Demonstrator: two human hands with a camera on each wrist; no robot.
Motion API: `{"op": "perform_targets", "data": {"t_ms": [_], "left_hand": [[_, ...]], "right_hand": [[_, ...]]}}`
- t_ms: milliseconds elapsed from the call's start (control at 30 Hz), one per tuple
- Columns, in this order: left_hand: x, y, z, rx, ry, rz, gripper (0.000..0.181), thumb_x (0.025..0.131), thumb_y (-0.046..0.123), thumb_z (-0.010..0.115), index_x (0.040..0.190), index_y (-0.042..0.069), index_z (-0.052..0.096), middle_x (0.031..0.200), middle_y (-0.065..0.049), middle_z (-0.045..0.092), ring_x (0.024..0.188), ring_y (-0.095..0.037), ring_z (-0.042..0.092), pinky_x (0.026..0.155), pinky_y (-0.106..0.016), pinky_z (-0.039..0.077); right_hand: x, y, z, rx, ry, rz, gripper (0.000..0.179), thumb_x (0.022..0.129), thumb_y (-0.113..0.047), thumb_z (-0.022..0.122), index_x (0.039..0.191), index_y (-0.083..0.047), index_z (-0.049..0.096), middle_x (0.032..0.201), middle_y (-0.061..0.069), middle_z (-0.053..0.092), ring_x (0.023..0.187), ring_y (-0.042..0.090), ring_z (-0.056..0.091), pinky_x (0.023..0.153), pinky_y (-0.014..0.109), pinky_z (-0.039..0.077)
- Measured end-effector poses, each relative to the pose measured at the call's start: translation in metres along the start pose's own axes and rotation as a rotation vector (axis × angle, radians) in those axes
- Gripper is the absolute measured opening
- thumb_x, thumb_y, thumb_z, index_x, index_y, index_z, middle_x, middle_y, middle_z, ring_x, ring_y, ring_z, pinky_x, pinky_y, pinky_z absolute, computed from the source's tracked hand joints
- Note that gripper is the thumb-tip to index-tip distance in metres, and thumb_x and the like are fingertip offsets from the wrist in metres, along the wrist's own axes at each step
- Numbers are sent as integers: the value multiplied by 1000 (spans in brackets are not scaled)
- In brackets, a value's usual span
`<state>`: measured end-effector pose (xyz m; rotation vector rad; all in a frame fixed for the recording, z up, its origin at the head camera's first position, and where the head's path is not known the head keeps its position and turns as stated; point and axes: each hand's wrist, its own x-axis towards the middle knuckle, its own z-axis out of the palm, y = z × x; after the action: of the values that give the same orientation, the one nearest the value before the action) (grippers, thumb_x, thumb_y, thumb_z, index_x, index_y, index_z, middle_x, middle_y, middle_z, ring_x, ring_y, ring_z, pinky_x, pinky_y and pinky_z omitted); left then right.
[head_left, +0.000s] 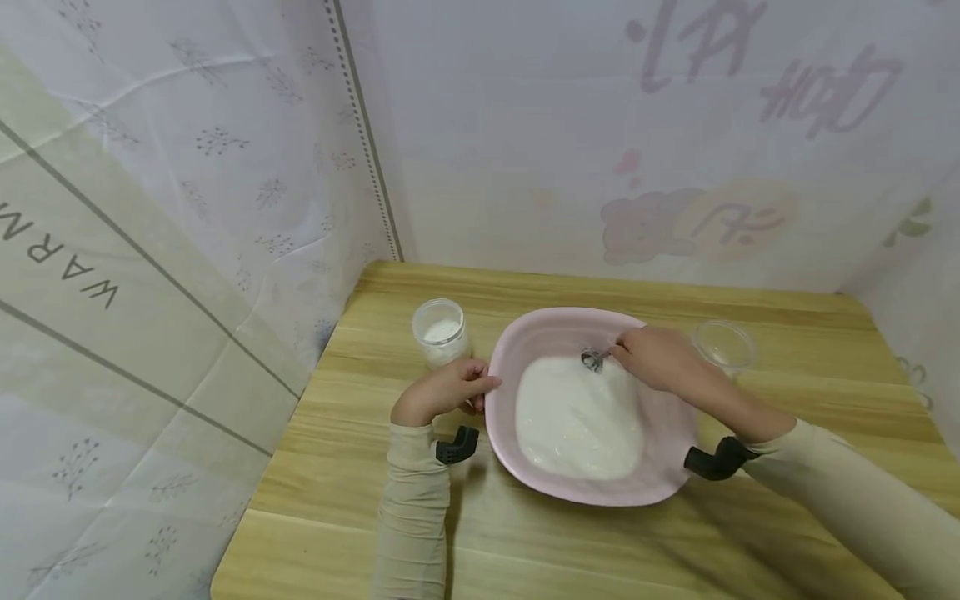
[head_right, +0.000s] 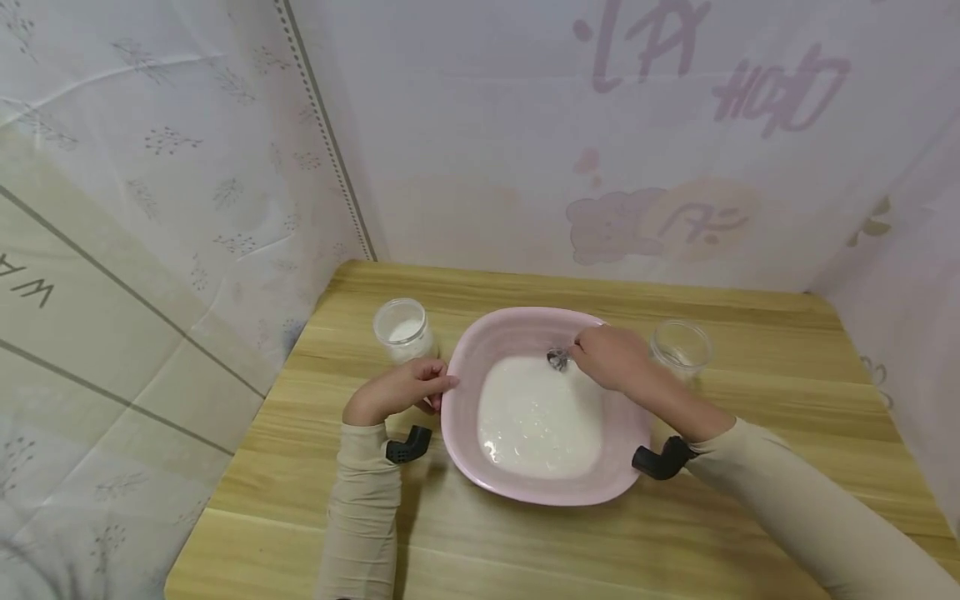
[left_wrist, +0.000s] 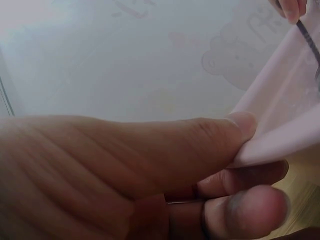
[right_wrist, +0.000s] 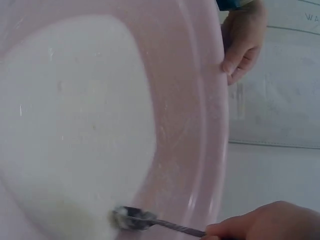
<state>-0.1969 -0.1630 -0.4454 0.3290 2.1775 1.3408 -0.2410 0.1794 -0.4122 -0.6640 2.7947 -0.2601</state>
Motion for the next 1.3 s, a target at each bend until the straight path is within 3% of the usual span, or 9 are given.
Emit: {"op": "perform_targets", "data": {"t_ms": [100, 167, 267, 400, 500, 633, 800, 1033, 1300], "left_hand": [[0, -1, -1, 4, -1, -1, 29, 108, 25, 58, 86, 6, 58, 74, -4, 59, 75, -16, 64, 80, -47, 64], [0, -2, -2, 5, 2, -1, 28, 108, 24, 58, 86, 6, 58, 73, -5, 60, 75, -15, 63, 79, -45, 63], [0, -4, -3, 4, 5, 4, 29, 108, 24, 58, 85, 7, 58, 73, -6, 59, 75, -15, 63, 78, -42, 63], [-1, -5, -6, 5, 3, 7, 29, 108, 24, 58, 84, 6, 57, 72, -3, 59, 75, -15, 63, 76, -38, 62], [-3, -4, -8, 10, 9, 4, 30, 108, 24, 58, 84, 6, 57, 72, -1, 58, 75, -15, 63, 76, -39, 63], [-4, -3, -8, 18, 17, 5, 30, 108, 24, 58, 83, 7, 57, 72, -1, 58, 75, -15, 63, 76, -39, 63], [-4, -4, -7, 10, 7, -3, 30, 108, 24, 57, 84, 7, 57, 72, -3, 58, 76, -15, 63, 76, -38, 62], [-1, -1, -5, 23, 21, 4, 28, 108, 24, 58, 85, 7, 58, 72, -2, 58, 75, -14, 62, 77, -42, 63], [0, -6, 8, 2, -2, -26, 28, 107, 24, 60, 84, 7, 57, 73, -1, 58, 74, -14, 62, 81, -47, 64]], "right_hand": [[-12, 4, -7, -45, -27, 7, 43, 109, -28, 47, 71, -17, 61, 62, -1, 52, 56, 14, 47, 52, 28, 35], [-19, 6, -11, -56, -51, 5, 42, 108, -29, 46, 72, -17, 64, 62, -2, 53, 56, 14, 47, 52, 29, 35], [-30, 7, -16, -50, -110, -11, 37, 107, -30, 48, 87, -14, 75, 76, 0, 67, 61, 13, 53, 55, 31, 41], [-43, 0, -19, 0, -210, -37, 33, 105, -32, 53, 107, -11, 78, 104, 6, 77, 84, 20, 70, 70, 40, 55], [-49, -10, -15, 81, -272, -53, 31, 104, -34, 55, 102, -12, 78, 97, 3, 74, 83, 19, 68, 71, 38, 54], [-48, -26, -1, 205, -311, -84, 34, 105, -35, 56, 81, -16, 70, 76, -5, 57, 63, 10, 47, 60, 27, 39], [-41, -44, 18, 275, -301, -134, 43, 109, -37, 52, 70, -20, 55, 64, -9, 46, 54, 6, 35, 53, 23, 30], [-22, -62, 28, 238, -201, -188, 40, 110, -36, 48, 76, -19, 61, 64, -10, 48, 57, 6, 38, 56, 24, 33], [-2, -55, 30, 129, -74, -126, 35, 109, -33, 50, 84, -17, 67, 65, -6, 50, 62, 10, 46, 60, 28, 40]]}}
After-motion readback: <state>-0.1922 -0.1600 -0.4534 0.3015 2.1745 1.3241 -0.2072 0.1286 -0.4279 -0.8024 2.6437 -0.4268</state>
